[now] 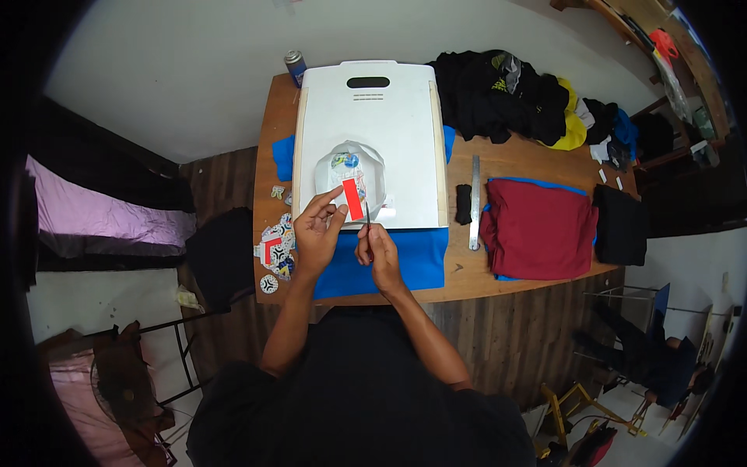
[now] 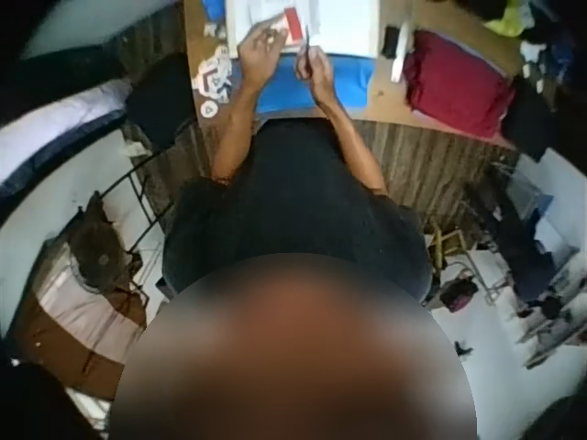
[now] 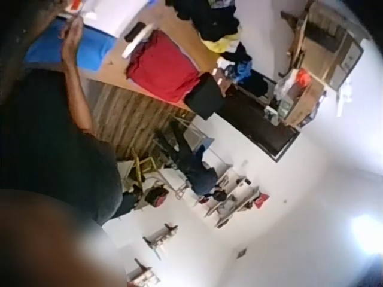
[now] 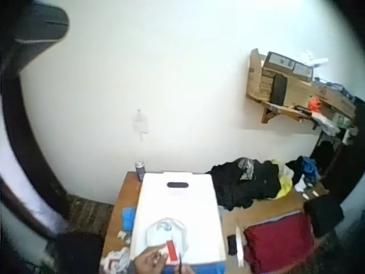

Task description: Positioning a logo on a blue t-shirt using a ruler and trimming stickers with scissors.

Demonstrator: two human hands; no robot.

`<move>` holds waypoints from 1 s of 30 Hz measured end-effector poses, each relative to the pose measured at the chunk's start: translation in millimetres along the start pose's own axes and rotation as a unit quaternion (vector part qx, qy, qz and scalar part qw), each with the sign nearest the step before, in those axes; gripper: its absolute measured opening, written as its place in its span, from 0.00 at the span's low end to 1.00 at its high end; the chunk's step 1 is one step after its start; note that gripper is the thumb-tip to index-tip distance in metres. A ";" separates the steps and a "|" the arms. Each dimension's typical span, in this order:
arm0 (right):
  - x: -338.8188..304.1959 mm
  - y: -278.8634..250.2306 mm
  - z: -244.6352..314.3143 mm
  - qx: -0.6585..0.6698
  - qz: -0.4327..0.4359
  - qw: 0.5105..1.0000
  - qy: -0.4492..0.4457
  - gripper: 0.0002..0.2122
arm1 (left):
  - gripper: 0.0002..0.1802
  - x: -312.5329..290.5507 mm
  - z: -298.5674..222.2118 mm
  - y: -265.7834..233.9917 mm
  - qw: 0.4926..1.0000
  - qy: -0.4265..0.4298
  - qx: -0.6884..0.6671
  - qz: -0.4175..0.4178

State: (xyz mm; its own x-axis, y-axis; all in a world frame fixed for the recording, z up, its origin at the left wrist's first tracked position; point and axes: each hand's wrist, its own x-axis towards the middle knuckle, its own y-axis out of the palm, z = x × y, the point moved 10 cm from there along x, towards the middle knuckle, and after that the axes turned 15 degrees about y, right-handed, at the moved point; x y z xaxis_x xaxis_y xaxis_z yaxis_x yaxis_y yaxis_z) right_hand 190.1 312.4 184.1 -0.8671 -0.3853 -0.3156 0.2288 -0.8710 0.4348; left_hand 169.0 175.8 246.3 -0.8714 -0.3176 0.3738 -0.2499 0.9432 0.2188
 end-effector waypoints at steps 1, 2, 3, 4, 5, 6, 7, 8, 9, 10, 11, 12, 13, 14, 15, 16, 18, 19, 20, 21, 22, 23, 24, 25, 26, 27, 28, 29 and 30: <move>0.4 0.5 -0.2 -0.001 0.005 1.000 0.001 0.17 | 0.20 -1.6 -2.5 1.2 1.000 0.009 0.013 0.004; 1.7 -0.2 1.1 0.000 0.008 1.000 0.000 0.17 | 0.21 -2.2 -4.4 2.5 0.999 0.017 0.026 0.008; 3.5 -2.3 2.3 0.014 0.012 1.000 0.004 0.17 | 0.21 -1.1 -3.9 3.4 0.999 0.019 0.028 0.007; 3.4 -4.7 2.8 0.029 0.015 0.999 0.009 0.16 | 0.21 -1.6 -4.0 4.7 0.999 0.020 0.029 0.005; 4.9 -7.3 2.2 0.029 0.019 0.999 0.010 0.16 | 0.21 -2.7 -4.0 5.5 0.999 0.022 0.029 0.003; 7.6 -12.2 0.7 0.013 0.010 1.000 0.008 0.17 | 0.21 -4.7 -3.0 5.6 0.999 0.023 0.032 0.002; 11.2 -15.9 0.0 -0.004 0.004 1.000 0.004 0.17 | 0.21 -5.2 0.2 4.7 0.999 0.019 0.031 -0.003; 13.4 -17.9 -1.0 -0.004 0.009 1.000 0.004 0.17 | 0.21 -5.5 2.7 3.9 0.999 0.016 0.029 -0.008; 15.8 -20.8 -3.2 -0.001 0.008 1.000 0.012 0.18 | 0.21 -5.9 3.7 4.6 0.999 0.018 0.032 -0.010; 17.6 -22.4 -5.2 0.001 0.005 1.000 0.020 0.18 | 0.21 -7.6 7.6 4.2 0.999 0.005 0.029 -0.025; 20.1 -22.0 -5.1 0.002 0.008 1.000 0.020 0.18 | 0.21 -9.2 11.4 2.5 0.999 -0.008 0.027 -0.039; 23.6 -22.2 -5.4 -0.003 0.005 1.000 0.024 0.19 | 0.21 -9.5 12.5 1.4 0.999 -0.006 0.028 -0.040; 25.2 -22.3 -3.9 -0.008 0.001 1.000 0.029 0.20 | 0.21 -9.4 12.4 0.7 0.998 -0.002 0.030 -0.046; 25.0 -21.2 -1.3 -0.009 0.003 1.000 0.029 0.20 | 0.20 -9.3 11.9 0.0 0.998 0.002 0.032 -0.051; 24.6 -20.0 0.4 -0.015 0.004 0.999 0.036 0.20 | 0.20 -9.6 11.4 -0.1 0.998 0.004 0.032 -0.053; 24.6 -19.7 1.0 -0.021 0.004 0.999 0.044 0.21 | 0.20 -9.8 9.2 -0.4 0.997 0.003 0.036 -0.061; 25.8 -18.4 -0.9 -0.025 0.026 0.999 0.041 0.21 | 0.20 -10.2 9.3 -2.1 0.997 0.004 0.039 -0.072; 26.1 -14.8 -0.7 -0.026 0.044 0.998 0.038 0.21 | 0.20 -10.5 11.2 -3.5 0.997 0.000 0.043 -0.069; 27.1 -14.1 -0.6 -0.027 0.046 0.998 0.039 0.21 | 0.20 -10.8 12.8 -4.1 0.997 -0.004 0.046 -0.066; 27.6 -11.5 0.4 -0.038 0.055 0.997 0.036 0.21 | 0.20 -11.0 13.2 -4.8 0.997 -0.003 0.047 -0.069; 28.9 -9.1 1.5 -0.048 0.062 0.996 0.033 0.21 | 0.20 -10.1 13.0 -4.6 0.997 0.002 0.045 -0.070; 31.2 -9.1 -0.7 -0.049 0.064 0.996 0.033 0.21 | 0.20 -9.2 12.7 -4.3 0.997 0.006 0.043 -0.071; 33.4 -7.9 -5.1 -0.035 0.078 0.996 0.034 0.21 | 0.20 -8.8 12.1 -4.2 0.996 0.006 0.043 -0.072; 34.2 -5.0 -6.4 -0.022 0.092 0.995 0.035 0.20 | 0.20 -8.1 8.8 -3.5 0.996 0.014 0.050 -0.071; 34.3 -4.3 -7.7 -0.022 0.094 0.995 0.036 0.20 | 0.21 -7.0 5.9 -2.9 0.996 0.021 0.057 -0.069; 33.8 -2.7 -9.7 -0.017 0.099 0.994 0.042 0.20 | 0.21 -6.0 5.1 -2.3 0.996 0.021 0.058 -0.071; 32.9 -0.9 -10.4 -0.012 0.106 0.993 0.049 0.20 | 0.21 -5.1 1.3 -0.9 0.995 0.032 0.061 -0.068; 32.6 -1.1 -9.7 -0.012 0.107 0.993 0.050 0.20 | 0.21 -4.3 -1.5 0.1 0.995 0.043 0.064 -0.065; 32.3 -2.1 -8.5 -0.014 0.107 0.993 0.049 0.20 | 0.21 -4.1 -1.3 0.0 0.995 0.043 0.065 -0.066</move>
State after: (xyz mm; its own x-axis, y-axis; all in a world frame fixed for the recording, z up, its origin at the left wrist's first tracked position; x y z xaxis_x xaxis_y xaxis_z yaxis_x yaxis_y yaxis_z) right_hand 165.4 299.1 165.8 -0.7507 -0.5886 -0.3000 0.4166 -0.7742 0.4766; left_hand 173.1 176.9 246.0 -0.7896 -0.4418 0.4259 -0.4170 0.8955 0.1558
